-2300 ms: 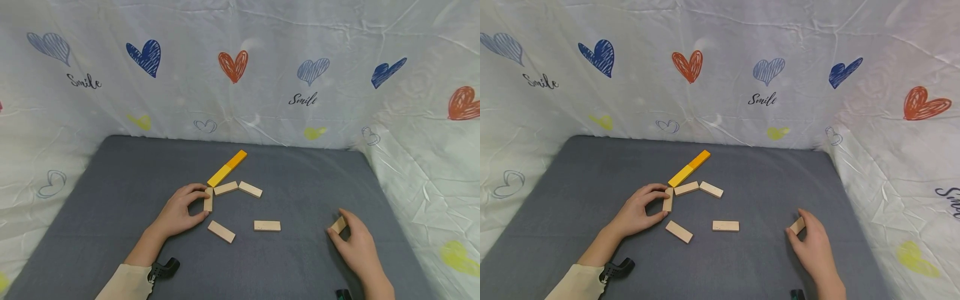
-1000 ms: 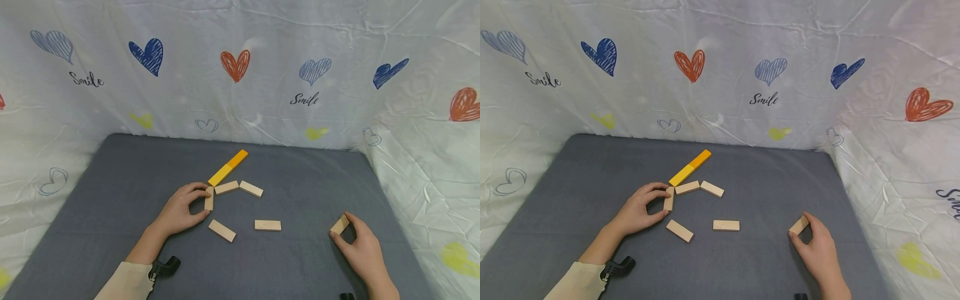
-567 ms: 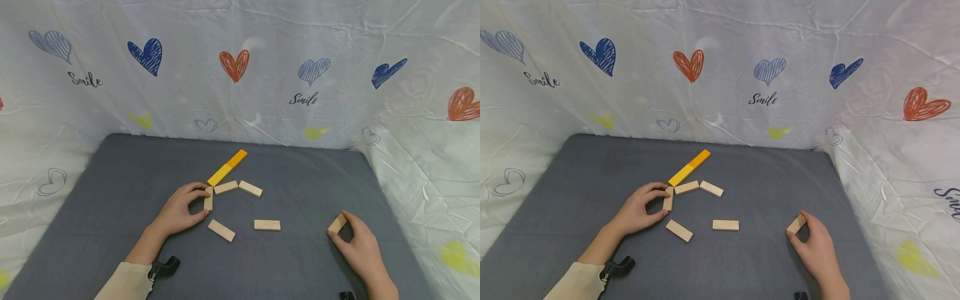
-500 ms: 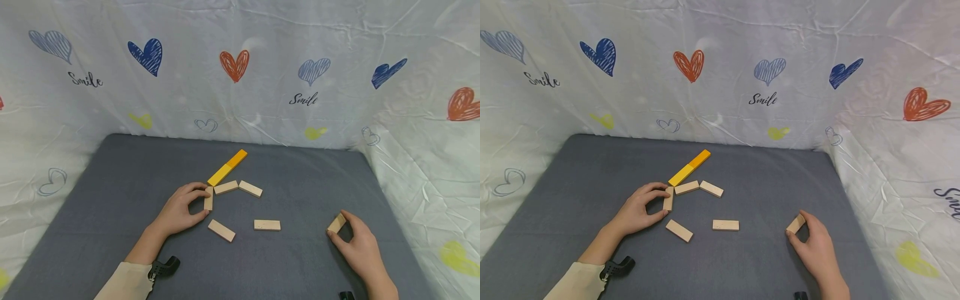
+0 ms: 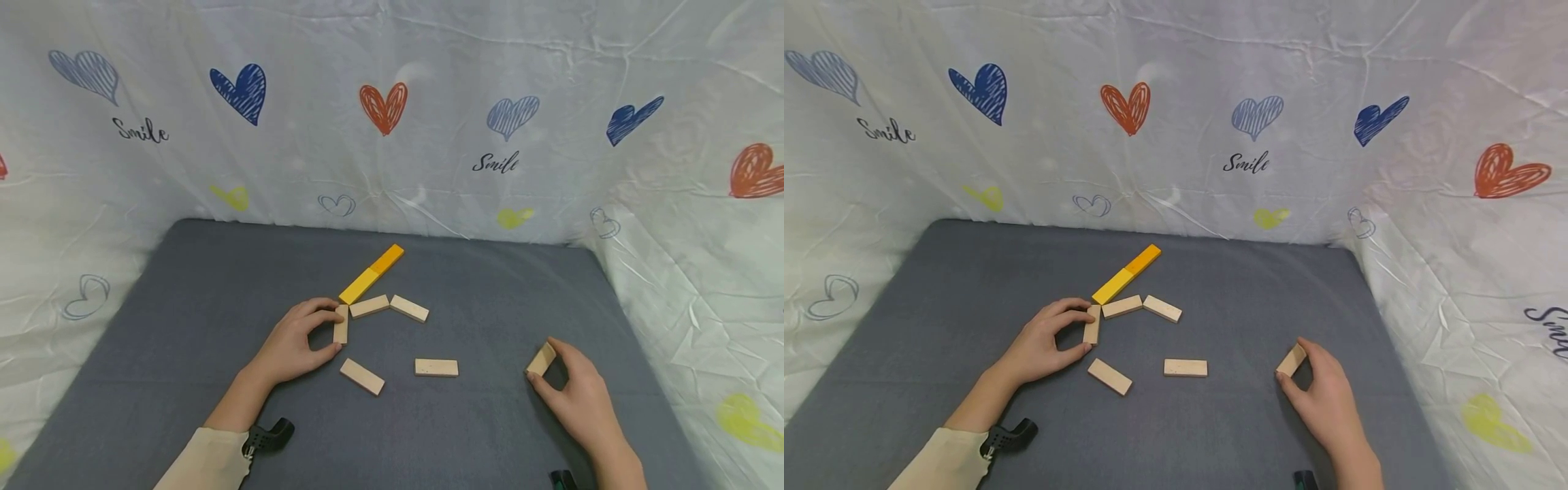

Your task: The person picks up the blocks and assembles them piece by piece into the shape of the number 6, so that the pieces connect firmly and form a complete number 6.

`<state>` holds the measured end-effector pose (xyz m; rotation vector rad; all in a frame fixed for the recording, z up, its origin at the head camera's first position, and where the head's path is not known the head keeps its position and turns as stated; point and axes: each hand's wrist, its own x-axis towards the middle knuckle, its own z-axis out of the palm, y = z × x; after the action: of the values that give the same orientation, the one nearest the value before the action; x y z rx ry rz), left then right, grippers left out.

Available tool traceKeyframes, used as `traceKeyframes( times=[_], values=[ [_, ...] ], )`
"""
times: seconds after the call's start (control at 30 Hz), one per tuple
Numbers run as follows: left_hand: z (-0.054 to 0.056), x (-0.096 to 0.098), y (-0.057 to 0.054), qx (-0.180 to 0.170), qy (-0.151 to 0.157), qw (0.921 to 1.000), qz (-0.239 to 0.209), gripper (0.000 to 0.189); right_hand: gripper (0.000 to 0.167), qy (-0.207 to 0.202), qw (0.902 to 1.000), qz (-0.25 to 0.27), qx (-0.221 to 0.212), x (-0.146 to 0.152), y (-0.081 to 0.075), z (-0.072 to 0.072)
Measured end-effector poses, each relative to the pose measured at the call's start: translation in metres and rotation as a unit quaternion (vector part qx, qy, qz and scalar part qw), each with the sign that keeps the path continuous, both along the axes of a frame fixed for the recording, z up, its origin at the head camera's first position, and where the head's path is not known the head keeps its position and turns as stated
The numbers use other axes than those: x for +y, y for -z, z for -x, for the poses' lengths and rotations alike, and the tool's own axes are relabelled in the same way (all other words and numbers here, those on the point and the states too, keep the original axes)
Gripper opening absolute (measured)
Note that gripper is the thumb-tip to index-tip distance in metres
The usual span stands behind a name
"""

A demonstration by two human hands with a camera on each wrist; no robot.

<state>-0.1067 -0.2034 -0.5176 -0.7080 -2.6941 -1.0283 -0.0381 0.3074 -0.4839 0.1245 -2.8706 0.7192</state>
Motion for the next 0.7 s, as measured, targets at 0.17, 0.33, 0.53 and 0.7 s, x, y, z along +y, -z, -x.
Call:
traceKeyframes(
  times=[0.17, 0.33, 0.53, 0.7],
  values=[
    [0.001, 0.000, 0.001, 0.002, 0.002, 1.0000, -0.001, 0.044, 0.074, -0.012, 0.9999, 0.005, 0.010, -0.004, -0.002, 0.006],
    [0.001, 0.000, 0.001, 0.003, 0.002, 1.0000, -0.001, 0.044, 0.074, -0.017, 0.9998, 0.009, 0.012, -0.009, -0.005, 0.012],
    [0.002, 0.000, 0.001, 0.004, 0.002, 1.0000, -0.001, 0.044, 0.073, -0.022, 0.9997, 0.006, 0.011, -0.014, -0.007, 0.018],
    [0.002, 0.000, 0.002, 0.005, 0.002, 1.0000, 0.001, 0.044, 0.073, -0.034, 0.9992, 0.012, 0.017, -0.019, -0.006, 0.022]
  ],
)
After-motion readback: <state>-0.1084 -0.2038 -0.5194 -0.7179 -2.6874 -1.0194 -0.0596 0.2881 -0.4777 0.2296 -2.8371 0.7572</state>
